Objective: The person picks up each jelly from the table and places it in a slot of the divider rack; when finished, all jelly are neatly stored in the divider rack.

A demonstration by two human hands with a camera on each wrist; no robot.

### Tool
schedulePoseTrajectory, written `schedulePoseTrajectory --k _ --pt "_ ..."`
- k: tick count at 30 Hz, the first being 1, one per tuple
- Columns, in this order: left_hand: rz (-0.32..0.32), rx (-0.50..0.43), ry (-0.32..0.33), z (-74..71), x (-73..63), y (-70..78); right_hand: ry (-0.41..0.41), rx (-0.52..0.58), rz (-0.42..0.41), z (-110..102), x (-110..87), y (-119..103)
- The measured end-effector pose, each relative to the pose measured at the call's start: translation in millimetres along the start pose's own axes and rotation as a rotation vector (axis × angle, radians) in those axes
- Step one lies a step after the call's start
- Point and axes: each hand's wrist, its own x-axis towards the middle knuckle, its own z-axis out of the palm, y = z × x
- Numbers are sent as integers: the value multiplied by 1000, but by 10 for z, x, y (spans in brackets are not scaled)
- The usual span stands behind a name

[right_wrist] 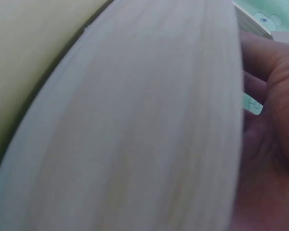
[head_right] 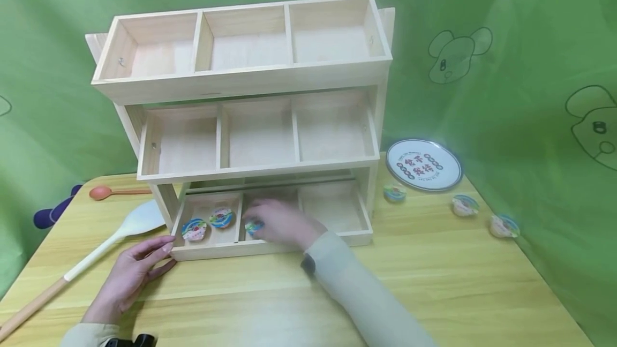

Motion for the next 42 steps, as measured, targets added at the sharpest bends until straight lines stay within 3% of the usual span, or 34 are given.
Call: schedulePoseTrajectory --k 10,18,42 --pt "-5 8 4 8 10 5 60 19 75 -218 -312 23" --pt "-13 2 12 -3 -7 7 111 -1 84 -403 -608 38" --pt "-6 5 -2 1 8 16 244 14 281 -720 -1462 416"
